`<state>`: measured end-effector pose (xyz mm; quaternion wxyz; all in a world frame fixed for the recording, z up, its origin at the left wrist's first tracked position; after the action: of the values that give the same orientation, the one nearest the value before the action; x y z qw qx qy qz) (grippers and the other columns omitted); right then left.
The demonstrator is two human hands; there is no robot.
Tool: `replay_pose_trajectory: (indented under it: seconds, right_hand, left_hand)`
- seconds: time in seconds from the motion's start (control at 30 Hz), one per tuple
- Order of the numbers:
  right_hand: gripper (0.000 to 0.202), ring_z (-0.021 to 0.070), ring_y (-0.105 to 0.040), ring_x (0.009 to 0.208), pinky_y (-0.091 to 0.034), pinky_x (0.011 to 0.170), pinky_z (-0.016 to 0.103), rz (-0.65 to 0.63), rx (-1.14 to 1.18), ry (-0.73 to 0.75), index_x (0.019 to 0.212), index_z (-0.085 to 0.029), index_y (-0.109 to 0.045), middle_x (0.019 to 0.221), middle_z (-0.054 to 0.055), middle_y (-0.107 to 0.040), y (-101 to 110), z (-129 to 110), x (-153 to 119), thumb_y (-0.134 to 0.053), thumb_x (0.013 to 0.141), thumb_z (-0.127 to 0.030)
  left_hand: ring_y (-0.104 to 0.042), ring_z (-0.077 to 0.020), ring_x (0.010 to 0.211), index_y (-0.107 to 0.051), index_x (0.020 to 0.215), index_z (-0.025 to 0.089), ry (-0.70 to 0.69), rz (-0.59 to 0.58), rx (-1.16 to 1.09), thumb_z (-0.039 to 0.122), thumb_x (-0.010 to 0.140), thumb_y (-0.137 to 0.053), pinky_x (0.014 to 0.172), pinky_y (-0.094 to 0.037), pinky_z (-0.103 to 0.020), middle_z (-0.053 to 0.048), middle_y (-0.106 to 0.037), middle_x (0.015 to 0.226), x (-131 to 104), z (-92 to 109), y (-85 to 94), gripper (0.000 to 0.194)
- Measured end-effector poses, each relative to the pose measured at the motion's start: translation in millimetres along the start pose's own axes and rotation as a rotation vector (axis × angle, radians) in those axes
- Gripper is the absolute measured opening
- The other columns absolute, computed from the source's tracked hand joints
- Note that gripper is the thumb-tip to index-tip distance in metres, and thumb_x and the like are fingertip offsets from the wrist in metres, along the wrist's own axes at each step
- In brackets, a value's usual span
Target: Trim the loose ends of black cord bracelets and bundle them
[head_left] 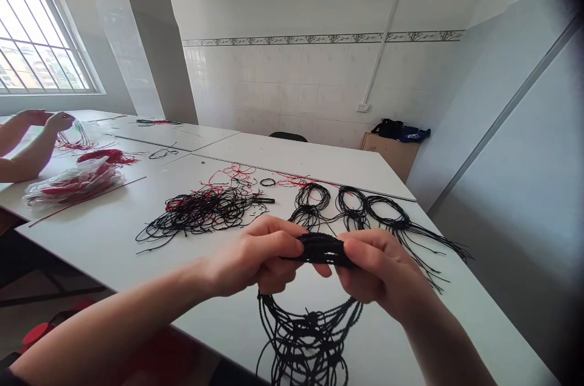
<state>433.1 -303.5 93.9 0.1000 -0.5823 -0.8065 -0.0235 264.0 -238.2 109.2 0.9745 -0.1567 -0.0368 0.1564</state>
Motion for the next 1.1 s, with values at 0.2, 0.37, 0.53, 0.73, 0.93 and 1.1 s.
replay_pose_trajectory:
  seconds: [0.2, 0.37, 0.53, 0.73, 0.93, 1.1]
  right_hand:
    - [0.047, 0.0018, -0.017, 0.036, -0.014, 0.035, 0.017, -0.002, 0.017, 0.008, 0.069, -0.010, -0.064, 0.042, -0.008, -0.029, 2.8, 0.3, -0.7, -0.056, 0.087, -0.053]
    - [0.051, 0.0013, -0.015, 0.036, -0.012, 0.035, 0.018, 0.003, 0.078, 0.029, 0.064, -0.010, -0.062, 0.041, -0.009, -0.026, 3.0, 1.6, 0.2, -0.057, 0.086, -0.056]
    - [0.052, 0.0010, -0.013, 0.037, -0.010, 0.037, 0.019, 0.100, 0.078, 0.002, 0.059, -0.010, -0.061, 0.041, -0.010, -0.023, 0.9, -0.9, -1.2, -0.060, 0.083, -0.056]
    - [0.048, 0.0012, -0.014, 0.037, -0.010, 0.038, 0.020, 0.123, 0.076, -0.006, 0.058, -0.010, -0.062, 0.041, -0.009, -0.024, 1.0, -4.0, -3.9, -0.060, 0.083, -0.051]
    - [0.042, 0.0034, -0.018, 0.036, -0.012, 0.039, 0.023, 0.145, 0.013, -0.002, 0.056, -0.011, -0.063, 0.039, -0.006, -0.031, 2.9, -5.9, -5.2, -0.057, 0.082, -0.043]
    - [0.040, 0.0048, -0.024, 0.035, -0.014, 0.035, 0.022, 0.082, -0.069, 0.024, 0.051, -0.013, -0.059, 0.040, -0.001, -0.042, 6.7, -3.0, -0.5, -0.055, 0.080, -0.040]
  left_hand:
    - [-0.018, -0.0034, 0.039, -0.070, 0.085, 0.011, -0.022, 0.013, 0.043, 0.020, 0.089, -0.049, 0.036, -0.017, -0.016, 0.009, -0.022, 0.046, 1.8, -0.2, -4.4, 0.023]
    - [-0.020, -0.0034, 0.038, -0.067, 0.085, 0.012, -0.005, 0.006, 0.082, 0.022, 0.090, -0.049, 0.036, -0.019, -0.016, 0.009, -0.026, 0.045, 2.8, -0.6, -5.4, 0.021]
    - [-0.017, -0.0033, 0.038, -0.066, 0.086, 0.010, 0.024, -0.031, -0.002, 0.023, 0.088, -0.051, 0.035, -0.016, -0.016, 0.011, -0.020, 0.046, 5.8, -1.9, -4.3, 0.020]
    - [-0.016, -0.0024, 0.037, -0.065, 0.084, 0.010, 0.032, -0.032, 0.014, 0.039, 0.090, -0.057, 0.035, -0.014, -0.016, 0.011, -0.021, 0.046, 9.5, -1.8, -9.4, 0.030]
    - [-0.020, -0.0035, 0.039, -0.066, 0.087, 0.011, 0.028, -0.033, 0.118, 0.039, 0.090, -0.058, 0.037, -0.017, -0.017, 0.010, -0.024, 0.045, 9.3, -2.0, -8.6, 0.030]
    - [-0.022, -0.0048, 0.037, -0.064, 0.098, 0.009, 0.197, -0.193, -0.009, 0.036, 0.091, -0.054, 0.036, -0.024, -0.018, 0.010, -0.028, 0.048, 6.5, -2.4, -3.6, 0.029]
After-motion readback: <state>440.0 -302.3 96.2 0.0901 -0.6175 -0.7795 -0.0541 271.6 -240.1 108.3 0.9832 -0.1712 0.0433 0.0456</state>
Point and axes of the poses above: each hand's wrist, its own x-axis towards the middle knuckle, its own y-axis out of the back of the hand, z = x × y, the point moved 2 cm from there along x, towards the middle knuckle
